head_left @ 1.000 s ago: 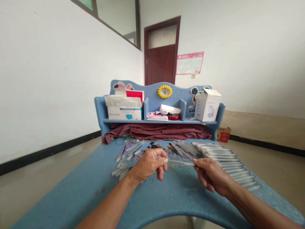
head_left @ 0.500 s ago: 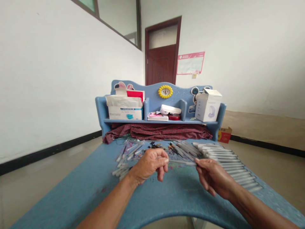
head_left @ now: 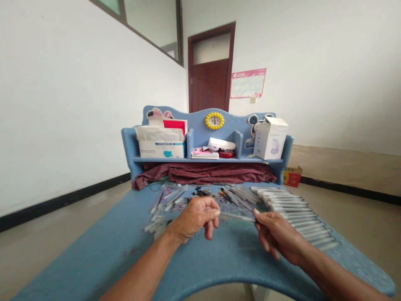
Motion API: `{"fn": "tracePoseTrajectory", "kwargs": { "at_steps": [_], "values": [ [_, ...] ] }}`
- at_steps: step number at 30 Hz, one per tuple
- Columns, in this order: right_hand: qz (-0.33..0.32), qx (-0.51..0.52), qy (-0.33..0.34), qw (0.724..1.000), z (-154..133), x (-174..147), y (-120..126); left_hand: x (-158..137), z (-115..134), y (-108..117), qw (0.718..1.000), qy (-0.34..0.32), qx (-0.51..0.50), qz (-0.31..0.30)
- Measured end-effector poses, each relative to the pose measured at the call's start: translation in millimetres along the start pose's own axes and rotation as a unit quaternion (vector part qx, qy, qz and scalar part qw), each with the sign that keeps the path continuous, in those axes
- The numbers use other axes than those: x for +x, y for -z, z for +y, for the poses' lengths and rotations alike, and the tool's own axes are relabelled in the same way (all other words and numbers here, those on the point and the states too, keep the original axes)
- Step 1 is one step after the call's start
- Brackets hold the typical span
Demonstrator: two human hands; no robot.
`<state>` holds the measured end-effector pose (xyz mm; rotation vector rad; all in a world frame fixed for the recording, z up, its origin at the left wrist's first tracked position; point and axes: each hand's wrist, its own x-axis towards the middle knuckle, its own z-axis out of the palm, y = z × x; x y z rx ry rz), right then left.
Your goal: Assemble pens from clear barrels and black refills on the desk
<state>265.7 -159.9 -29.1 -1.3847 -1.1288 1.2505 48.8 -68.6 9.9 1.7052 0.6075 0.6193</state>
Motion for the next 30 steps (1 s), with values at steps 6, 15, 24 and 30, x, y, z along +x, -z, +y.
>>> {"fn": "tracePoseTrajectory", "kwargs": {
  "at_steps": [6,15,24,30],
  "values": [
    [0.001,-0.068,0.115,0.991,1,-2,4,0,0,0,1.000,0.015,-0.017,-0.001],
    [-0.007,-0.005,0.026,1.000,2,-2,-3,0,-1,3,1.000,-0.017,-0.001,0.000],
    [0.024,0.010,0.020,0.999,3,-3,-5,-2,1,2,1.000,-0.017,0.000,-0.022],
    [0.005,-0.014,0.026,1.000,1,-5,-1,0,1,-2,1.000,-0.008,0.010,-0.014]
  ]
}}
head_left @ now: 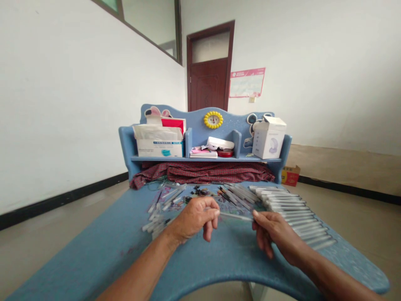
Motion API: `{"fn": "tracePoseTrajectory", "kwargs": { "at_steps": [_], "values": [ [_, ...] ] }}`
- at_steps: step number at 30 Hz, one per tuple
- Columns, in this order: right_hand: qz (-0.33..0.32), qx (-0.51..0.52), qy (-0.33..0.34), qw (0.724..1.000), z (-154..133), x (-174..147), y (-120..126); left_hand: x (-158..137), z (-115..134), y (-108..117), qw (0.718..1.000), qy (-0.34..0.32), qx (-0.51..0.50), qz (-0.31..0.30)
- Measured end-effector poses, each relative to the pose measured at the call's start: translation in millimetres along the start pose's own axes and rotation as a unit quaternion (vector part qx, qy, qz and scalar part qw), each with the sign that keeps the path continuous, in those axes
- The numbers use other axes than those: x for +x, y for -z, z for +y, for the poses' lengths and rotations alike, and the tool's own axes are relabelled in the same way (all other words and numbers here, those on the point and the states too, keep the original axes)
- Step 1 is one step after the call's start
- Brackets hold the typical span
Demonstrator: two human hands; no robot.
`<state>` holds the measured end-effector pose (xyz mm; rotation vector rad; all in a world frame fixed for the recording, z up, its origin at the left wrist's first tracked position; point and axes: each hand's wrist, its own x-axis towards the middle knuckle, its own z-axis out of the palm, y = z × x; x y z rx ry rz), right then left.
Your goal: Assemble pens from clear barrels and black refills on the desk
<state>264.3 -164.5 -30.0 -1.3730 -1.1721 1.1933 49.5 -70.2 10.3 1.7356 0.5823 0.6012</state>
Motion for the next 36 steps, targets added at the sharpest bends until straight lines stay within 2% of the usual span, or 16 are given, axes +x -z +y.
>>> {"fn": "tracePoseTrajectory", "kwargs": {
  "at_steps": [3,5,7,10,12,14,16,20,22,24,27,29,34,36],
  "values": [
    [0.013,-0.056,0.086,0.995,0,-1,4,1,-2,0,1.000,0.014,-0.022,0.008],
    [0.012,-0.053,0.094,0.994,-1,-2,3,0,-2,1,0.999,0.015,-0.032,0.002],
    [0.011,-0.005,0.070,0.997,-1,-2,0,-1,0,2,0.999,0.008,-0.033,-0.006],
    [-0.002,0.081,-0.004,0.997,-1,-1,-5,-4,5,1,1.000,-0.017,-0.006,-0.010],
    [-0.022,0.103,-0.057,0.993,0,-1,-5,-6,9,-1,0.999,-0.026,0.020,-0.010],
    [-0.039,0.098,-0.082,0.991,1,-1,-4,-6,10,-3,0.999,-0.022,0.030,-0.007],
    [-0.035,0.073,-0.054,0.995,2,-1,0,-5,10,-5,1.000,-0.012,0.023,0.000],
    [-0.018,0.007,0.052,0.998,0,-1,5,-3,5,-3,1.000,0.003,0.002,0.009],
    [-0.016,-0.015,0.072,0.997,-1,-1,5,-3,5,-2,1.000,0.006,-0.002,0.006],
    [-0.009,0.005,0.054,0.998,-2,-2,3,-4,6,-2,1.000,-0.002,0.000,-0.005],
    [-0.024,0.074,-0.028,0.997,-1,-2,-1,-6,9,-4,1.000,-0.014,0.015,-0.008],
    [-0.031,0.082,-0.053,0.995,-1,-2,-2,-6,10,-5,1.000,-0.011,0.025,0.002],
    [0.011,-0.006,0.069,0.998,-2,-2,3,-2,6,-4,1.000,0.002,0.013,0.012],
    [0.012,-0.014,0.080,0.997,-1,-2,4,-2,4,-3,1.000,0.008,0.003,0.009]
  ]
}}
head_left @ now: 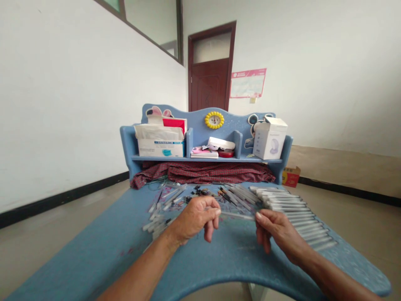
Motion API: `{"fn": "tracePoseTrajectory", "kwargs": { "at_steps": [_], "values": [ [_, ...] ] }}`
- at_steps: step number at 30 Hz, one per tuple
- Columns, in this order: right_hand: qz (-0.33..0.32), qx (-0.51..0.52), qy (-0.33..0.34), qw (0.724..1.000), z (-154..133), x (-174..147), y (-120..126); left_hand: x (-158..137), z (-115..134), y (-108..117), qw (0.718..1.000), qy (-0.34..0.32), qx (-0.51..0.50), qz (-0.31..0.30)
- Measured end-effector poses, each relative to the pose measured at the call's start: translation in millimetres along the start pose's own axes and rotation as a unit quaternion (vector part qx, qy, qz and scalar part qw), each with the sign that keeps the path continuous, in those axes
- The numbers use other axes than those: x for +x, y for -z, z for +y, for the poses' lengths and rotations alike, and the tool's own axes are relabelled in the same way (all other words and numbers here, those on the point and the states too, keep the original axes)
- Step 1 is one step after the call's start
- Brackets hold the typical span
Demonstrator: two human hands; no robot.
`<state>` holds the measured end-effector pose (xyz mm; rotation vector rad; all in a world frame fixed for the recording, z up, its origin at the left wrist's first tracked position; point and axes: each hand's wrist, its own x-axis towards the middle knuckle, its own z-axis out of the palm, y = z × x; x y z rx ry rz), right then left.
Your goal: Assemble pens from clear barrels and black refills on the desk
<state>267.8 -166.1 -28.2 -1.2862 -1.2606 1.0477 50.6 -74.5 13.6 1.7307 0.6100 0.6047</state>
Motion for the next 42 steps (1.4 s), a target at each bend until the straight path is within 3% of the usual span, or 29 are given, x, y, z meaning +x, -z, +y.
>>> {"fn": "tracePoseTrajectory", "kwargs": {
  "at_steps": [5,8,14,16,21,28,36,42],
  "values": [
    [0.000,0.085,-0.096,0.992,4,0,-5,-4,3,-3,1.000,-0.016,0.016,-0.018],
    [-0.023,0.085,-0.147,0.985,6,-1,-6,-4,5,-5,0.999,-0.018,0.046,-0.018],
    [-0.015,0.001,-0.038,0.999,3,-3,-3,-1,2,-3,1.000,0.000,0.019,-0.004],
    [-0.021,0.017,-0.047,0.999,2,-3,-2,-2,3,-3,1.000,-0.001,0.012,-0.009],
    [-0.058,0.082,-0.141,0.985,3,-3,1,-4,5,-6,1.000,-0.011,0.008,-0.018],
    [-0.011,0.003,-0.021,1.000,-2,-3,4,-1,2,-5,1.000,-0.003,0.000,0.016],
    [-0.037,0.075,-0.121,0.989,5,-3,4,-3,3,-6,1.000,-0.012,0.009,0.001],
    [0.008,0.008,-0.020,1.000,3,-4,4,-2,4,-7,1.000,-0.001,0.014,0.003]
  ]
}}
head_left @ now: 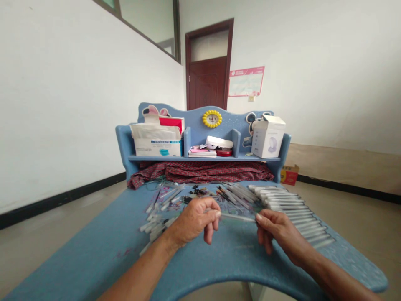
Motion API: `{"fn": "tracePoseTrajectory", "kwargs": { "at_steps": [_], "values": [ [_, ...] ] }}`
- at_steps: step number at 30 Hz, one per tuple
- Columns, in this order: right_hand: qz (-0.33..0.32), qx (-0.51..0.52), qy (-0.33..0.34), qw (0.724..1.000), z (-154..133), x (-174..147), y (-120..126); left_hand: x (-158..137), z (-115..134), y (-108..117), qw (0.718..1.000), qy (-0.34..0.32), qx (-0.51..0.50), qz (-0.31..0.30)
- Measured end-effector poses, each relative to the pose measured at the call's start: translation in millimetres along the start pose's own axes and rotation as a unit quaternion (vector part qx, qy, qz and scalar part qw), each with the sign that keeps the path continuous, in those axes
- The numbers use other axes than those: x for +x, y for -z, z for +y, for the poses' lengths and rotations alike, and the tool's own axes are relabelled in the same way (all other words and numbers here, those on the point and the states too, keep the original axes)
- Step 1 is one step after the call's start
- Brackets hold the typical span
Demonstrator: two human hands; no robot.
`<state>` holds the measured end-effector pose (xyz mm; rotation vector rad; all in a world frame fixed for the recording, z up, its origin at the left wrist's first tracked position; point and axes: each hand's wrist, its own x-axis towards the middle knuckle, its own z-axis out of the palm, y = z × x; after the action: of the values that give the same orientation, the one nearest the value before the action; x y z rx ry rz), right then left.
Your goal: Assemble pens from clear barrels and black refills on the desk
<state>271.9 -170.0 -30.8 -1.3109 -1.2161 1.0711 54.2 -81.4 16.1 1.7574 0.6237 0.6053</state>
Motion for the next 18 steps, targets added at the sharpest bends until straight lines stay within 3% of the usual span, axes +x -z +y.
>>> {"fn": "tracePoseTrajectory", "kwargs": {
  "at_steps": [7,13,18],
  "values": [
    [-0.009,0.066,-0.101,0.993,3.0,0.7,-4.5,-2.4,2.4,-0.5,1.000,-0.004,0.020,-0.017],
    [-0.031,0.028,0.002,0.999,-1.6,-1.7,-0.9,0.4,-2.0,1.9,1.000,-0.006,0.002,-0.003],
    [-0.044,0.115,-0.061,0.991,0.3,-2.5,-2.4,-2.7,2.8,1.2,0.999,-0.015,0.007,-0.028]
  ]
}}
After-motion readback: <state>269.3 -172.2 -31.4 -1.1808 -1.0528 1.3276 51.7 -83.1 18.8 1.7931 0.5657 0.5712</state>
